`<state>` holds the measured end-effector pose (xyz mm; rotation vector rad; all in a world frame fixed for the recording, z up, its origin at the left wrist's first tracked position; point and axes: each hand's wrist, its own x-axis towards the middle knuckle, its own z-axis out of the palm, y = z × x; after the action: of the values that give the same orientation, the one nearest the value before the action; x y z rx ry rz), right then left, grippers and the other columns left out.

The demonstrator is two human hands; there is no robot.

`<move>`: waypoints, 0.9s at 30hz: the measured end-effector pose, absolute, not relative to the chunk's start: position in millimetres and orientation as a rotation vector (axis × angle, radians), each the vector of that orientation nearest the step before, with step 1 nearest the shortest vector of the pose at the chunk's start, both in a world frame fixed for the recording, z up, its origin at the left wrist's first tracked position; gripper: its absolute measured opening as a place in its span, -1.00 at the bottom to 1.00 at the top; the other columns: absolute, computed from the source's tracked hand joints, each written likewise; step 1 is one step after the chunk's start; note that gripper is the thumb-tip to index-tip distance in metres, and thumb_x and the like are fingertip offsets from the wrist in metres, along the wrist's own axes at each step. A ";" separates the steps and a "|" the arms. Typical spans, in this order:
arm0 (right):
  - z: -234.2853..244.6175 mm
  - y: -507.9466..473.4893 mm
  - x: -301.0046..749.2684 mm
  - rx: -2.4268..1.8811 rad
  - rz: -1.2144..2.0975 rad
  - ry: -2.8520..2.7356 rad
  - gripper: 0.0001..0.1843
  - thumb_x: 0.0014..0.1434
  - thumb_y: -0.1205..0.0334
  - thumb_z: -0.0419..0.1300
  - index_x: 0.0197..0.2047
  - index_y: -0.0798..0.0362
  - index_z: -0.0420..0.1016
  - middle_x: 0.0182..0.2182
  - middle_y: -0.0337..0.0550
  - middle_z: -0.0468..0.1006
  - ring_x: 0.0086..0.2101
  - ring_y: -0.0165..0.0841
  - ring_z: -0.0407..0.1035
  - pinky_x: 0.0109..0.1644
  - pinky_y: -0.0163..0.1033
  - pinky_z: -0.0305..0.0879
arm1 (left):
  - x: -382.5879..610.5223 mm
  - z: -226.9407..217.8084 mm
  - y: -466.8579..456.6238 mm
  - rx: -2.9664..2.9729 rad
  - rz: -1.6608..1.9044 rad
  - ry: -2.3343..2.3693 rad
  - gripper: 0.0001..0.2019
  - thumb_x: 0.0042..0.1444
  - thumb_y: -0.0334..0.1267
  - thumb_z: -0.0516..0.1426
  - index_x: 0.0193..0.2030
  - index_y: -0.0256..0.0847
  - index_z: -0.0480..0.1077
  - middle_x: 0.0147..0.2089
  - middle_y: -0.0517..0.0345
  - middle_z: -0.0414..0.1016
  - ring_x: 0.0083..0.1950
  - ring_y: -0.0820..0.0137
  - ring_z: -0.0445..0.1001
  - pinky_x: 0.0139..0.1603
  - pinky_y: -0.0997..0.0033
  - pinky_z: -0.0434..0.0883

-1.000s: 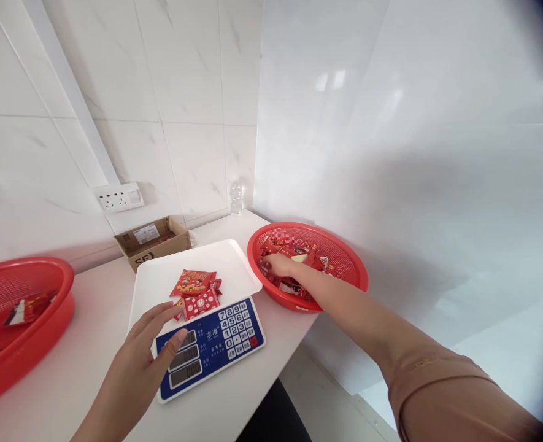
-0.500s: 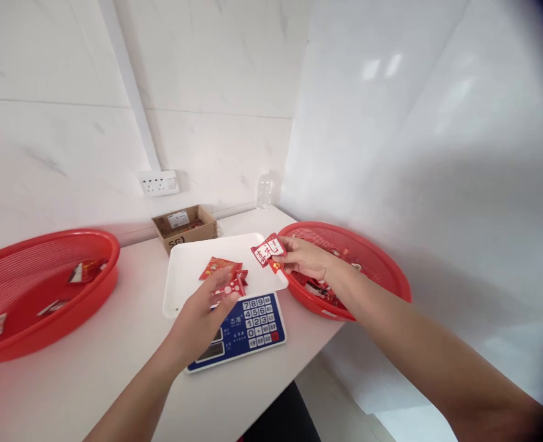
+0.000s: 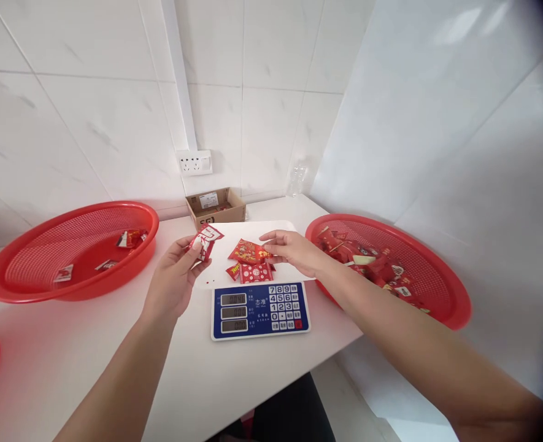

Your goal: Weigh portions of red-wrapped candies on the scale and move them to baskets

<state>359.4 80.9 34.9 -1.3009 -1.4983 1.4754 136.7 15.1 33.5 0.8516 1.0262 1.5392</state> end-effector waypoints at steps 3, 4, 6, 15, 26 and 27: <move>29.7 86.5 344.5 -1.348 1.290 -1.711 -0.78 0.15 0.37 0.16 -0.10 0.08 0.45 -0.24 -0.11 0.55 -0.25 -0.37 0.45 -0.11 -0.14 0.46 | 132.4 30.1 4.8 0.815 1.534 1.053 -0.73 -0.08 -0.14 0.30 -0.25 -0.16 0.41 -0.19 0.23 0.51 -0.28 0.55 0.42 -0.23 0.52 0.42; 29.5 87.2 341.1 -1.375 1.164 -1.811 -0.77 0.14 0.36 0.17 -0.09 0.07 0.45 -0.18 -0.10 0.56 -0.19 -0.34 0.45 -0.04 -0.09 0.42 | 131.5 29.1 0.7 0.812 1.524 1.063 -0.73 -0.07 -0.14 0.30 -0.25 -0.16 0.42 -0.19 0.23 0.50 -0.28 0.54 0.41 -0.24 0.52 0.42; 32.5 84.2 339.9 -1.420 0.854 -1.985 -0.72 0.14 0.35 0.17 -0.06 0.05 0.46 -0.05 -0.07 0.53 -0.05 -0.26 0.40 0.10 0.00 0.31 | 128.5 26.5 -8.8 0.808 1.501 1.081 -0.75 -0.07 -0.14 0.30 -0.26 -0.16 0.42 -0.20 0.23 0.50 -0.28 0.54 0.41 -0.26 0.54 0.42; 25.3 -36.9 381.4 -1.256 1.204 -1.913 -0.66 0.17 0.05 0.13 0.01 -0.13 0.45 -0.12 -0.13 0.56 -0.14 -0.27 0.45 -0.13 -0.14 0.41 | 134.2 -13.3 -95.3 1.031 0.898 1.187 -0.82 -0.03 -0.14 0.26 -0.27 -0.10 0.47 -0.34 0.18 0.53 -0.33 0.43 0.44 -0.31 0.48 0.38; -26.0 -104.0 362.8 -1.441 1.697 -1.634 -0.79 0.14 0.05 0.16 -0.27 -0.01 0.51 -0.39 -0.23 0.58 -0.35 -0.37 0.43 -0.28 -0.29 0.32 | 168.9 -28.6 -114.8 1.264 0.532 1.196 -0.79 0.10 -0.17 0.12 -0.11 -0.05 0.41 -0.22 0.20 0.50 -0.23 0.39 0.40 -0.18 0.42 0.35; -24.1 -104.4 362.6 -1.456 1.659 -1.655 -0.80 0.14 0.08 0.16 -0.26 0.00 0.51 -0.39 -0.24 0.58 -0.35 -0.38 0.43 -0.27 -0.30 0.31 | 169.1 -28.4 -114.7 1.243 0.515 1.192 -0.76 0.09 -0.15 0.12 -0.08 -0.06 0.39 -0.22 0.20 0.50 -0.24 0.39 0.39 -0.19 0.42 0.35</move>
<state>362.6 -104.4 -24.1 -1.4562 -1.6554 1.6589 169.1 -114.7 -28.4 1.2434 1.1916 0.5149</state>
